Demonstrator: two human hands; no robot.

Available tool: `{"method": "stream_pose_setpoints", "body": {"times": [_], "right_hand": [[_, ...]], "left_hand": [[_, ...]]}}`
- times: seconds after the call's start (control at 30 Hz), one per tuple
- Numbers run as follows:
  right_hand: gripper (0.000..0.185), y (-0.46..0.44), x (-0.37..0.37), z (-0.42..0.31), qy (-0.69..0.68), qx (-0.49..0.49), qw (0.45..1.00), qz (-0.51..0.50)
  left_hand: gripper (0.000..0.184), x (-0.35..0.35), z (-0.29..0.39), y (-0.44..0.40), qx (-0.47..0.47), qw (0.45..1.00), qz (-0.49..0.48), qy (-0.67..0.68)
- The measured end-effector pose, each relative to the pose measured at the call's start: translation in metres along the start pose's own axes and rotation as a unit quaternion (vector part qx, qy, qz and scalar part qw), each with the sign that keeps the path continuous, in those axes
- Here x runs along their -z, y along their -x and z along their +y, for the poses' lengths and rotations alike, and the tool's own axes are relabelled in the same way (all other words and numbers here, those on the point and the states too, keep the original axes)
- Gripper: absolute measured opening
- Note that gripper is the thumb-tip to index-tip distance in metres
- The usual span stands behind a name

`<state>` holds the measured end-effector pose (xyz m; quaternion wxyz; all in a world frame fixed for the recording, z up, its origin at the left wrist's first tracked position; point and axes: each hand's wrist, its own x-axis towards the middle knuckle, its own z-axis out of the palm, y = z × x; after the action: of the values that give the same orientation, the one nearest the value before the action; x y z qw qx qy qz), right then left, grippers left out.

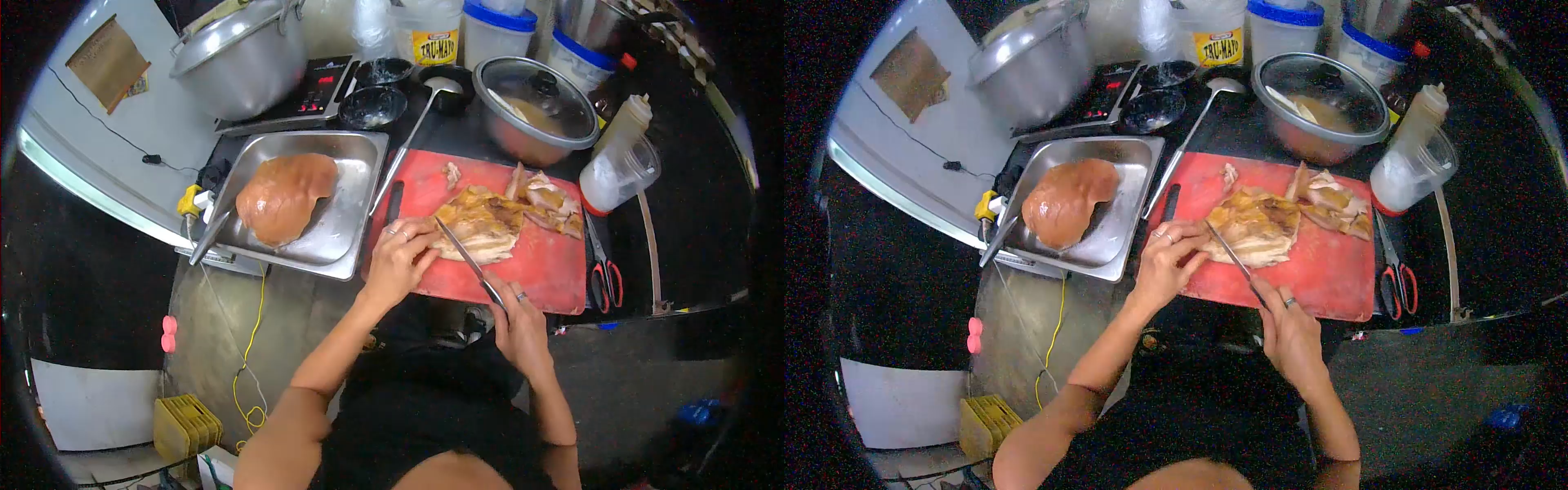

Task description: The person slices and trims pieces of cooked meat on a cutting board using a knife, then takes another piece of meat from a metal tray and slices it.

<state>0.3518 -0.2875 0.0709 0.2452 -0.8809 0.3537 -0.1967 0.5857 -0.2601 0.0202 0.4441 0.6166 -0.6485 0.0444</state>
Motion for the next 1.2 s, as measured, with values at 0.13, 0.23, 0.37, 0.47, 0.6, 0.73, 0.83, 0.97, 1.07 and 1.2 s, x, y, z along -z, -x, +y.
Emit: {"method": "stream_pose_setpoints", "body": {"times": [0.13,0.23,0.37,0.47,0.6,0.73,0.83,0.97,1.07,1.2], "right_hand": [[0.042,-0.001,-0.004,0.005,0.034,0.007,0.999,-0.009],[0.041,-0.003,-0.004,0.002,0.059,0.009,0.998,-0.015],[0.037,-0.004,-0.001,-0.001,0.086,-0.004,0.996,-0.021],[0.036,-0.003,-0.002,0.000,0.083,-0.007,0.996,-0.020],[0.036,-0.003,-0.006,0.002,0.087,-0.017,0.996,-0.023],[0.038,-0.006,-0.006,-0.002,0.060,-0.025,0.998,-0.022],[0.038,-0.007,-0.006,-0.002,0.060,-0.022,0.998,-0.025],[0.038,-0.009,-0.008,-0.003,0.068,-0.023,0.997,-0.026],[0.039,-0.011,-0.011,-0.003,0.065,-0.020,0.997,-0.025],[0.043,-0.015,-0.013,0.002,0.093,0.013,0.995,-0.026]], "left_hand": [[0.017,-0.008,-0.006,0.015,0.023,1.000,0.004,0.007],[0.015,-0.008,-0.007,0.017,0.034,0.999,0.015,0.013],[0.016,-0.009,-0.007,0.016,0.030,0.999,0.026,0.022],[0.021,-0.009,-0.005,0.016,0.044,0.998,0.022,0.028],[0.026,-0.009,-0.009,0.017,0.027,1.000,0.001,0.002],[0.027,-0.007,-0.008,0.017,0.043,0.999,-0.006,-0.011],[0.025,-0.006,-0.008,0.017,0.044,0.999,-0.009,-0.016],[0.024,-0.005,-0.008,0.017,0.049,0.999,-0.015,-0.013],[0.022,-0.006,-0.009,0.018,0.045,0.999,-0.019,-0.019],[0.022,-0.004,-0.007,0.017,0.052,0.998,-0.021,-0.012]]}}
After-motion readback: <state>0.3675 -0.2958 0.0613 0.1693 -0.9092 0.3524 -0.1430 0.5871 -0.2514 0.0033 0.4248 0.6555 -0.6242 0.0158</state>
